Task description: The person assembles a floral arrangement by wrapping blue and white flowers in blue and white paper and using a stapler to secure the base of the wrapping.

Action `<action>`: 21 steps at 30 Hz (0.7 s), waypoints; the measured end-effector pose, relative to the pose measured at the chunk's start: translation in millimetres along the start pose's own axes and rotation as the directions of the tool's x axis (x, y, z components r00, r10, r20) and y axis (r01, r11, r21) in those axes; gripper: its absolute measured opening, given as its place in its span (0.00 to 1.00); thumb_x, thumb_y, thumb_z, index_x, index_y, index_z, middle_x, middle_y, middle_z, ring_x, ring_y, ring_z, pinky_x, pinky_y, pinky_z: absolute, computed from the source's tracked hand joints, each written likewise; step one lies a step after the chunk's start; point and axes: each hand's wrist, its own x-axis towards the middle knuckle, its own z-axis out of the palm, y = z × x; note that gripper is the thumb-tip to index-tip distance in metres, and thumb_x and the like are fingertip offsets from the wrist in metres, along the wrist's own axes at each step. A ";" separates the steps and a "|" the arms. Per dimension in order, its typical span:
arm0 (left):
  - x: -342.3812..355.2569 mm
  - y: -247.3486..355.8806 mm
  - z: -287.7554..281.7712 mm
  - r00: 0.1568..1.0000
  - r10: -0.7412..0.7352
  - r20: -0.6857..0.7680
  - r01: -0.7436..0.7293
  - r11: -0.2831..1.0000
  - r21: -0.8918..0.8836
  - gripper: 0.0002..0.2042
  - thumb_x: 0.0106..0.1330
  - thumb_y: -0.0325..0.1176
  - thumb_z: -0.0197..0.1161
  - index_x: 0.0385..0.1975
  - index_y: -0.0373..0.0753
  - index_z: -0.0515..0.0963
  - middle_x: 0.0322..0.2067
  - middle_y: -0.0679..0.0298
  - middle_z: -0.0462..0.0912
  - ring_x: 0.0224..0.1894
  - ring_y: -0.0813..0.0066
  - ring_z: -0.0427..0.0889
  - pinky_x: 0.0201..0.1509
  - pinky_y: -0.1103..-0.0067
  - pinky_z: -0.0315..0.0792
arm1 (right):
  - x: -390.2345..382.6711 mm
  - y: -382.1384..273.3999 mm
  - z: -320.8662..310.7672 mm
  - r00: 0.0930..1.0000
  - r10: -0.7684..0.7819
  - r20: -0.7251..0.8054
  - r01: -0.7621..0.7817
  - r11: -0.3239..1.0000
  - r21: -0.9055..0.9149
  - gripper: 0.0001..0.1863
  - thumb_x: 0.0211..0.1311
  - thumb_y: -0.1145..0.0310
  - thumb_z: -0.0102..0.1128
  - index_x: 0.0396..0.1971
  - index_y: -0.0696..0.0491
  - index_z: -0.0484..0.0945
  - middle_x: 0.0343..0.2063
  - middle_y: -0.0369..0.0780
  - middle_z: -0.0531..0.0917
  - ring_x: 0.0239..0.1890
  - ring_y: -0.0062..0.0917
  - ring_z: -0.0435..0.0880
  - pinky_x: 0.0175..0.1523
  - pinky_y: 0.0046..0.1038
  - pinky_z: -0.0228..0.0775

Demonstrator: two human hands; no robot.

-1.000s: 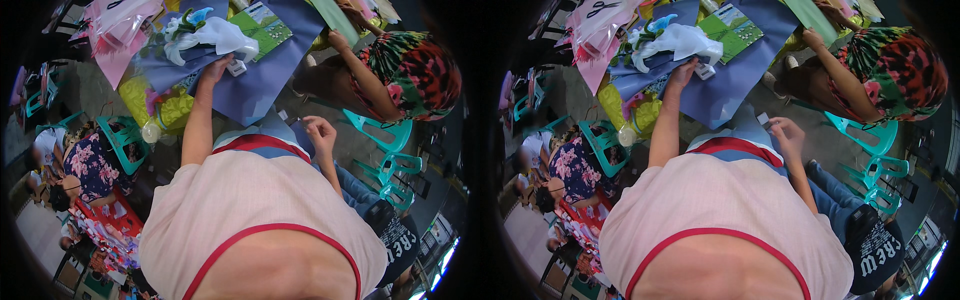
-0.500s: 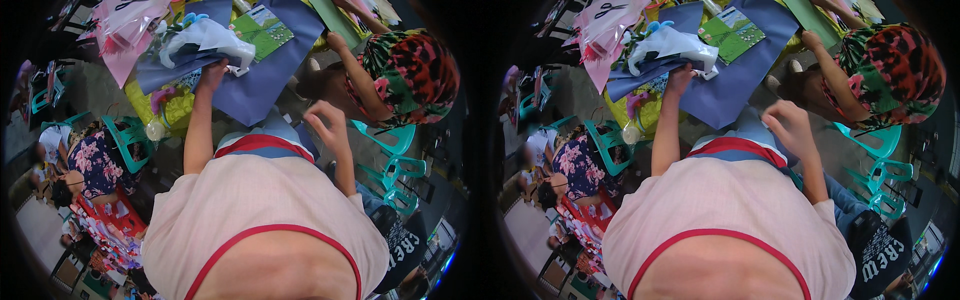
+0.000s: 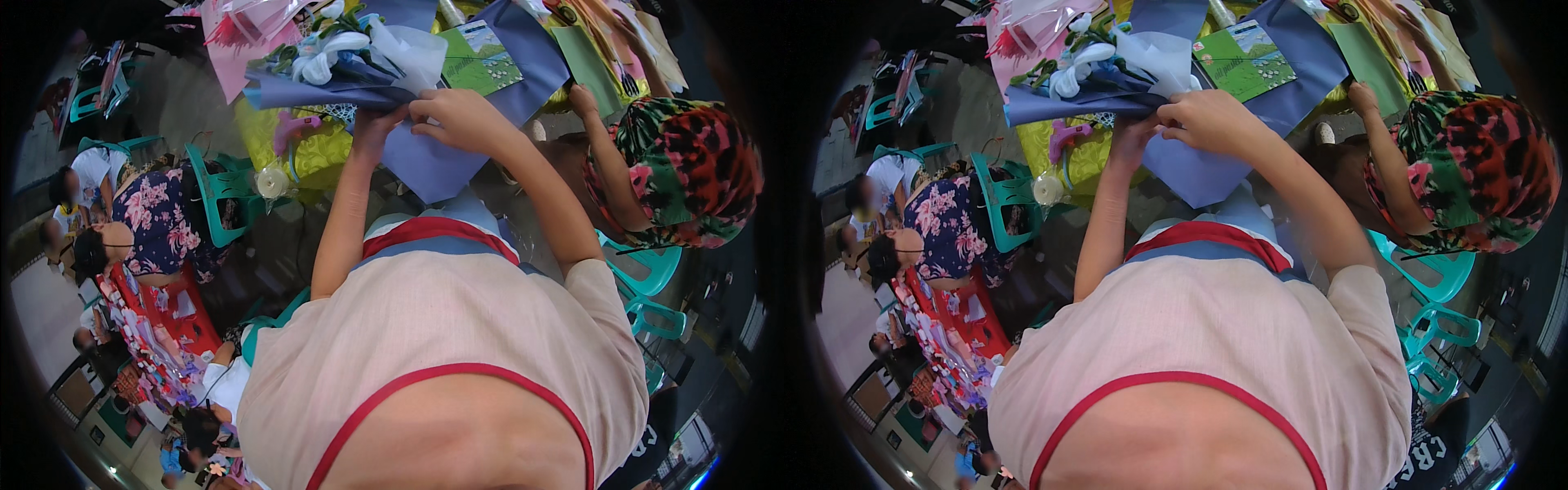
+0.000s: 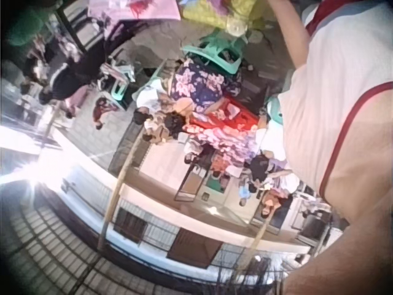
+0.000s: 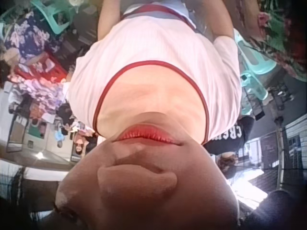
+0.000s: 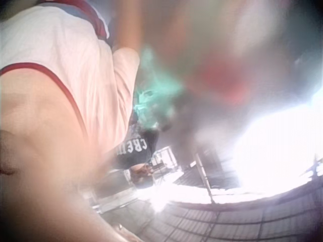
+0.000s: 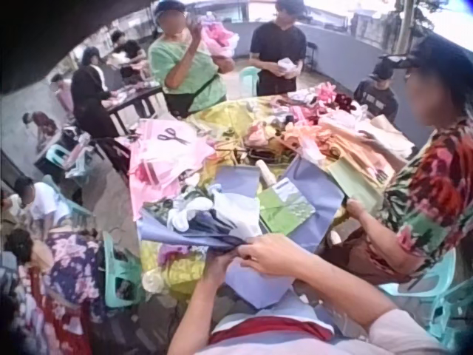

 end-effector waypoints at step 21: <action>-5.8 5.4 20.3 0.956 -0.101 -0.274 0.063 0.988 -0.142 0.13 0.46 0.24 0.62 0.33 0.35 0.74 0.30 0.63 0.78 0.29 0.76 0.78 0.31 0.82 0.73 | 20.4 -3.6 14.9 0.961 0.266 -0.083 -0.278 0.912 -0.302 0.17 0.39 0.55 0.60 0.16 0.57 0.76 0.18 0.44 0.77 0.23 0.36 0.77 0.27 0.33 0.68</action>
